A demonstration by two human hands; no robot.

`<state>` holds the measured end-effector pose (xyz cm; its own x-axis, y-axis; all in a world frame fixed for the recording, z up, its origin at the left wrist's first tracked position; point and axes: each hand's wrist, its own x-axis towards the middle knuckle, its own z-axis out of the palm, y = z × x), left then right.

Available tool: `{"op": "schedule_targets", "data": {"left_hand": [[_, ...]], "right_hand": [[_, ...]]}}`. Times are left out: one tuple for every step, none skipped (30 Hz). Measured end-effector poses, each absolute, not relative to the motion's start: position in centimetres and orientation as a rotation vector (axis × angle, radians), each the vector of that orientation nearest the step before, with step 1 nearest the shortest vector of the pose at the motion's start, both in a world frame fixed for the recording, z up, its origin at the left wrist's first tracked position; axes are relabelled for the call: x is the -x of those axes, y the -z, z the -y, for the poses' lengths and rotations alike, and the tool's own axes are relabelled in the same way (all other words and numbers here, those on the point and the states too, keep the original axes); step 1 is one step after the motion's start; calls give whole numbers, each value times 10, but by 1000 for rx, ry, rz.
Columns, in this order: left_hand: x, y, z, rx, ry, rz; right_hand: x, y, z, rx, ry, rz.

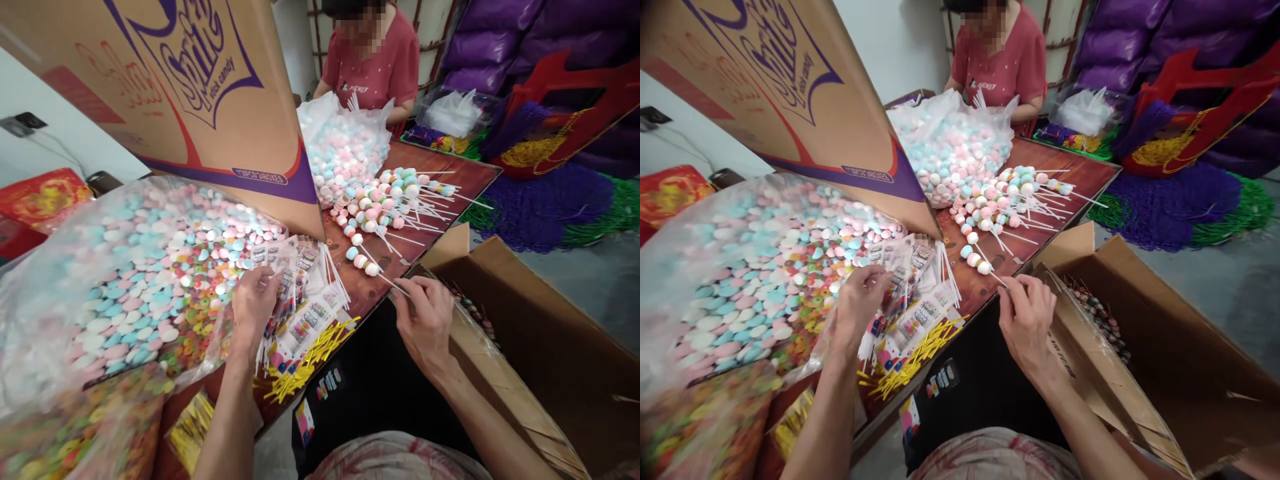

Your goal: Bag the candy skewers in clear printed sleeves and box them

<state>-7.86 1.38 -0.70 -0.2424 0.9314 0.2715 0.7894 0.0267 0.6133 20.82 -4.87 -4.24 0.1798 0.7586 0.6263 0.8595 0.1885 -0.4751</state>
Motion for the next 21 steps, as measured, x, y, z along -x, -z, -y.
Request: {"op": "schedule_targets", "data": {"left_hand": [[84, 13, -8, -1849, -964, -2114], [88, 18, -3, -1898, -916, -2123], [89, 22, 0, -1931, -882, -2132], [88, 25, 3, -1940, -855, -2145], [87, 27, 4, -1937, -831, -2152], [86, 28, 4, -1930, -815, -2156], [85, 29, 3, -1926, -807, -2150], [85, 30, 2, -1923, -815, -2138], [85, 31, 1, -1918, -829, -2123], [86, 32, -1, -1911, -850, -2110], [87, 32, -2, -1900, -874, -2096], [88, 33, -3, -1884, -898, -2082], [88, 32, -4, -1863, -924, -2067], [88, 31, -4, -1838, -958, -2048], [88, 29, -4, -1811, -1005, -2033], [87, 26, -3, -1785, -1063, -2021], [85, 22, -1, -1761, -1127, -2014], [83, 17, 1, -1741, -1189, -2008], [80, 11, 3, -1726, -1239, -1999], [77, 6, 7, -1718, -1272, -1987], [73, 1, 10, -1710, -1289, -1959]], "right_hand": [[-202, 41, 59, 1473, 71, 1633], [-195, 42, 70, 1343, -45, 1717], [-185, 45, 82, 1190, -197, 1847], [-175, 52, 94, 1039, -340, 2002], [-165, 62, 106, 992, -435, 2152], [-155, 74, 117, 1042, -477, 2268], [-147, 87, 126, 1172, -496, 2334], [-141, 101, 134, 1281, -518, 2380], [-137, 115, 139, 1321, -559, 2418], [-135, 127, 141, 1299, -635, 2450], [-135, 137, 142, 1264, -700, 2460], [-136, 144, 141, 1237, -748, 2450], [-138, 149, 139, 1210, -783, 2439], [-140, 152, 137, 1194, -800, 2428], [-142, 154, 134, 1185, -806, 2421], [-144, 155, 132, 1176, -807, 2420], [-146, 154, 130, 1170, -807, 2422], [-147, 154, 128, 1166, -809, 2419], [-148, 153, 127, 1166, -809, 2414], [-150, 152, 126, 1170, -809, 2406], [-152, 151, 126, 1177, -807, 2396]]}}
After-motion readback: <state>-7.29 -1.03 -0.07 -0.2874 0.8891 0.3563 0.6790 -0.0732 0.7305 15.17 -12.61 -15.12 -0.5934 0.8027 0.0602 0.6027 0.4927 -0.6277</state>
